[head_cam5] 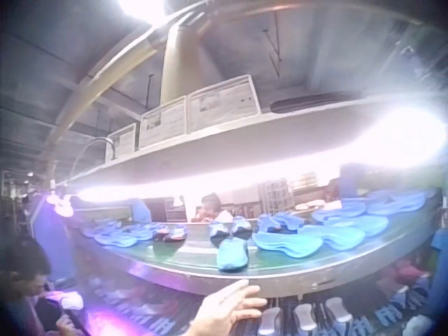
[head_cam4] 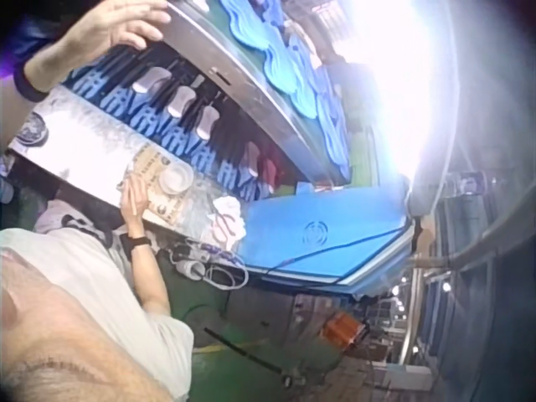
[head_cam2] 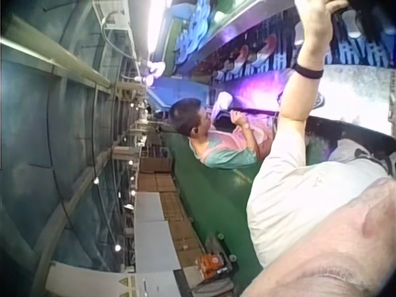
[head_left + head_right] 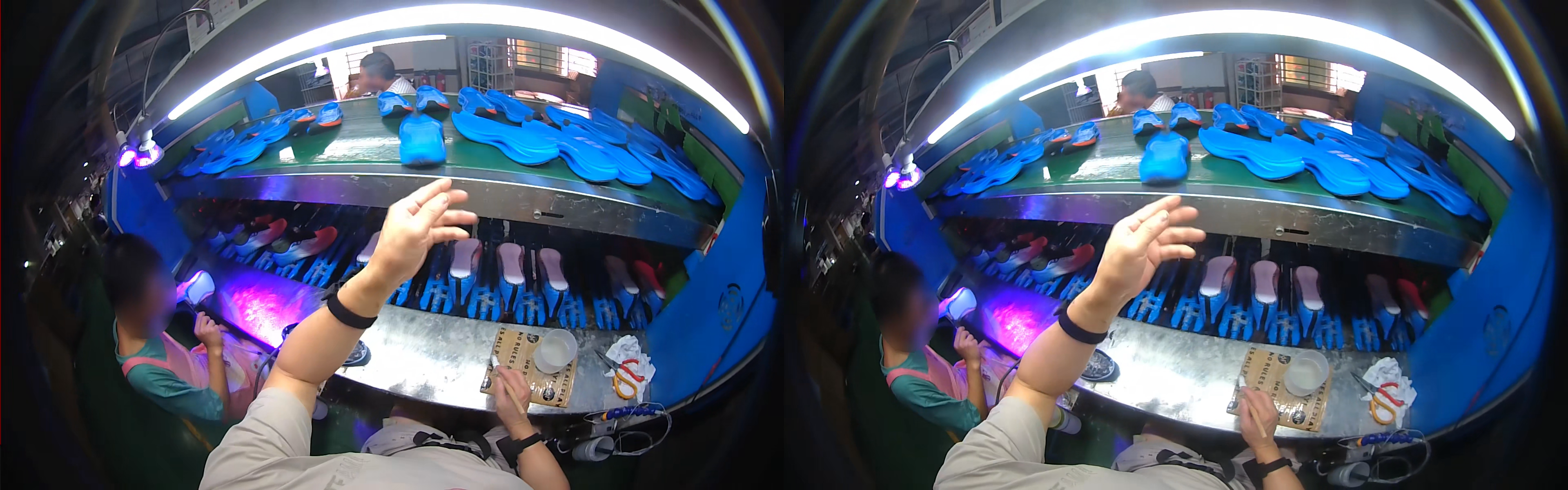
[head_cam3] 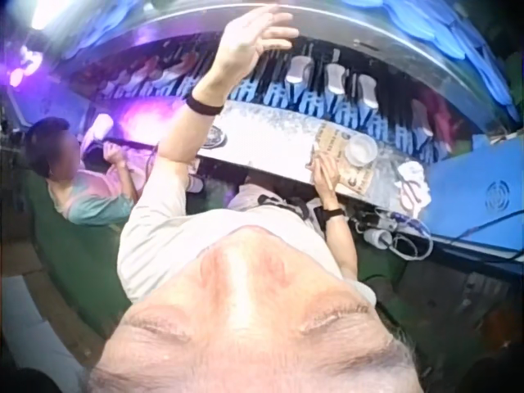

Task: Apply adhesive to the edges of shoe soles and place them on a conveyor belt.

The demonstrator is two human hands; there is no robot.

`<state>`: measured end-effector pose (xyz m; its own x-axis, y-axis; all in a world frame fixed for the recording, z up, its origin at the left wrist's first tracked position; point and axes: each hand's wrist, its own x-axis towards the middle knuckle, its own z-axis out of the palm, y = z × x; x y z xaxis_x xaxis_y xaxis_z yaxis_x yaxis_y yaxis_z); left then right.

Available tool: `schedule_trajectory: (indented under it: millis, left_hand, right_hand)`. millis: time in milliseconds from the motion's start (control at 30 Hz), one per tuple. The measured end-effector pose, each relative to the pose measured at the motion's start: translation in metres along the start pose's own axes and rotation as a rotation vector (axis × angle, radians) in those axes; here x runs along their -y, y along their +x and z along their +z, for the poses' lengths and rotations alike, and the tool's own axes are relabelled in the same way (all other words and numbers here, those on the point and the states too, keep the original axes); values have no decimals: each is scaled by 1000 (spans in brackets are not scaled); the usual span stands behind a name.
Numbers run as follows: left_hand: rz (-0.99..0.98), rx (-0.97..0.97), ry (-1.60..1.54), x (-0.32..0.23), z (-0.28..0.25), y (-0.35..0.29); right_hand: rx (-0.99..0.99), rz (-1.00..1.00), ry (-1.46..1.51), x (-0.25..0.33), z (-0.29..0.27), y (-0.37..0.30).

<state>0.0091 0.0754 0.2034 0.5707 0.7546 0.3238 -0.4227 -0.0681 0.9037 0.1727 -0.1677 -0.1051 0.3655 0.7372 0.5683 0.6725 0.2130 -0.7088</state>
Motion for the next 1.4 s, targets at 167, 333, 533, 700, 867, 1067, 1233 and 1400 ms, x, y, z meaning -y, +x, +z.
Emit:
schedule_trajectory:
  millis: [167, 333, 533, 700, 867, 1067, 1233, 1400]
  left_hand:
    - [629, -168, 952, -14, -38, 29]
    - [566, -127, 1738, -42, -94, 89]
    - [-10, 227, 1400, -62, -153, 149]
    - [-287, 104, 810, -92, -223, 224]
    - [-317, -134, 2558, -73, -307, 262]
    - [-104, -23, 2476, -68, -352, 276]
    - [99, 45, 2497, -66, -300, 238]
    - [383, 161, 2233, -91, -216, 144]
  right_hand:
    - [33, 25, 2, 2, 0, 2]
    - [42, 47, 14, 2, 1, 3]
    - [52, 86, 2, 0, 2, 7]
    - [94, 125, -38, 2, 0, 11]
    - [86, 123, -28, 0, 0, 17]
    - [85, 96, -16, 1, -1, 21]
    - [61, 91, 9, -1, -3, 16]
    - [55, 57, 14, -2, -1, 11]
